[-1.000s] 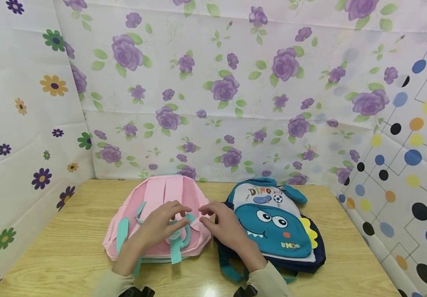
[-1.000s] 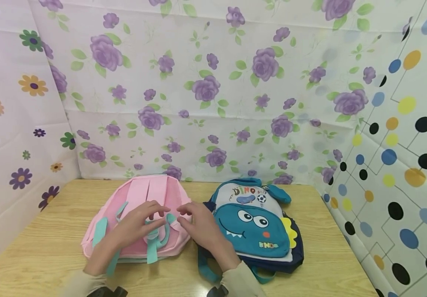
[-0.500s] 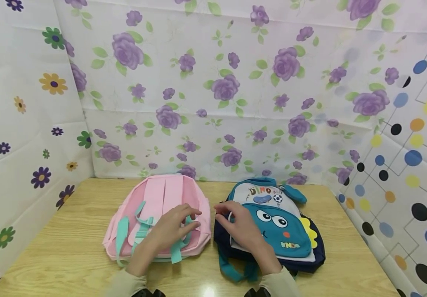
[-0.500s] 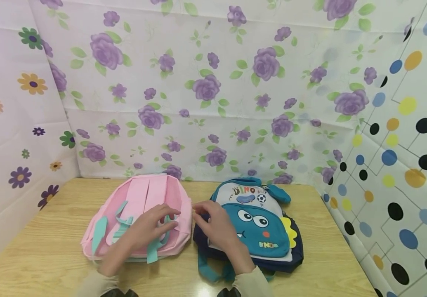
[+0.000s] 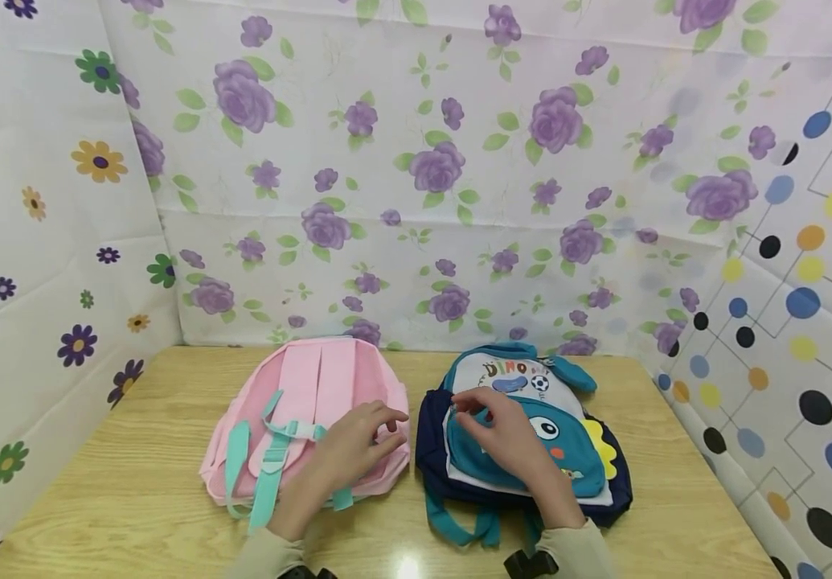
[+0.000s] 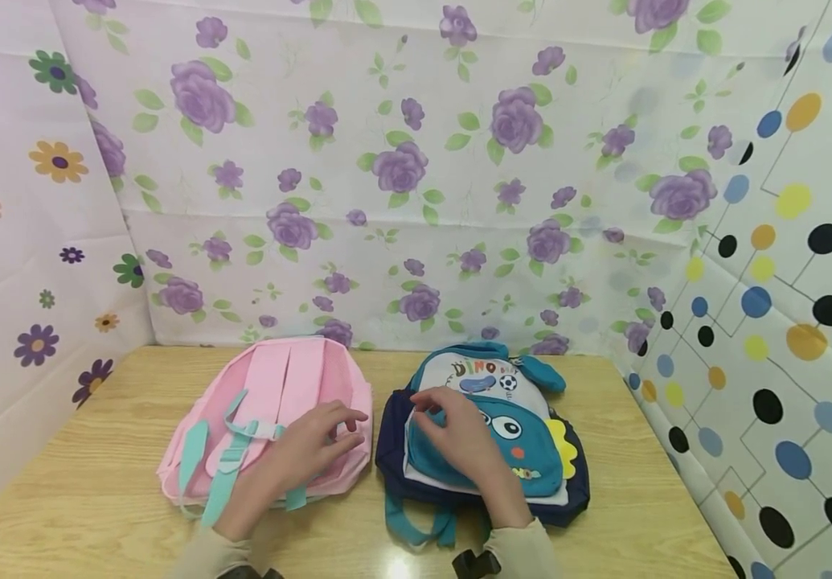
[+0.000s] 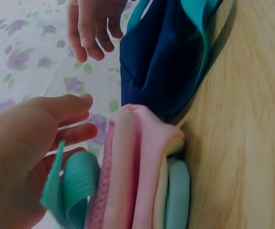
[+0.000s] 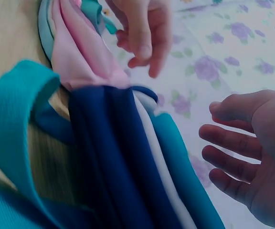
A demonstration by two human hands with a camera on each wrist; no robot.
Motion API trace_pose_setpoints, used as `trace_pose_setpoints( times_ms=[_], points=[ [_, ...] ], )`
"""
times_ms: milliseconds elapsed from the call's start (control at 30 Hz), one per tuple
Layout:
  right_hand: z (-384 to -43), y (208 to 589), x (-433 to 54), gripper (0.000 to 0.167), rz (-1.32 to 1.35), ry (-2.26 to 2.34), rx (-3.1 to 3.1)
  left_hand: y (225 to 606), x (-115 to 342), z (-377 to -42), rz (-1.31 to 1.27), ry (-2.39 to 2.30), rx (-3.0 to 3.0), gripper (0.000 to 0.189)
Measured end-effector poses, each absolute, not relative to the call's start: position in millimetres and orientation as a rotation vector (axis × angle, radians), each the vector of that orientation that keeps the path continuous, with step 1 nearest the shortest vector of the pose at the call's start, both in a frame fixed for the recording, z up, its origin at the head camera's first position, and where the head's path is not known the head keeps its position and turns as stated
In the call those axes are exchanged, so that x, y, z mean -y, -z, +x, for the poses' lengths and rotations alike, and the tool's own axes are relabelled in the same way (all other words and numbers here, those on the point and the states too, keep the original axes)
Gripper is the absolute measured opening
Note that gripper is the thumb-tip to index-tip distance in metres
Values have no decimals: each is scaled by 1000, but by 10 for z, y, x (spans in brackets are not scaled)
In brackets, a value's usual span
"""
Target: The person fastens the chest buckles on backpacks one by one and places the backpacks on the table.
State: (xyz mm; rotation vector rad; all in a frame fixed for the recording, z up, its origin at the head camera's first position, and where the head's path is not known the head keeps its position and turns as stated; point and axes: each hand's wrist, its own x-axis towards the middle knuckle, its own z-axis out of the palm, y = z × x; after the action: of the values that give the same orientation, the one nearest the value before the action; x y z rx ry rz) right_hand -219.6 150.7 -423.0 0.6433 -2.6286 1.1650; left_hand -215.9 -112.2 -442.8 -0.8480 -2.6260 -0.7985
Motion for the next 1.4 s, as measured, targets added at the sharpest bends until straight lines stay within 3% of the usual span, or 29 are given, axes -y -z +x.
trace_pose_setpoints(
  times_ms=[1400],
  points=[
    [-2310, 4282, -2608, 30, 300, -1008, 2783, 4484, 600, -2136, -565, 708, 2743, 36]
  ],
)
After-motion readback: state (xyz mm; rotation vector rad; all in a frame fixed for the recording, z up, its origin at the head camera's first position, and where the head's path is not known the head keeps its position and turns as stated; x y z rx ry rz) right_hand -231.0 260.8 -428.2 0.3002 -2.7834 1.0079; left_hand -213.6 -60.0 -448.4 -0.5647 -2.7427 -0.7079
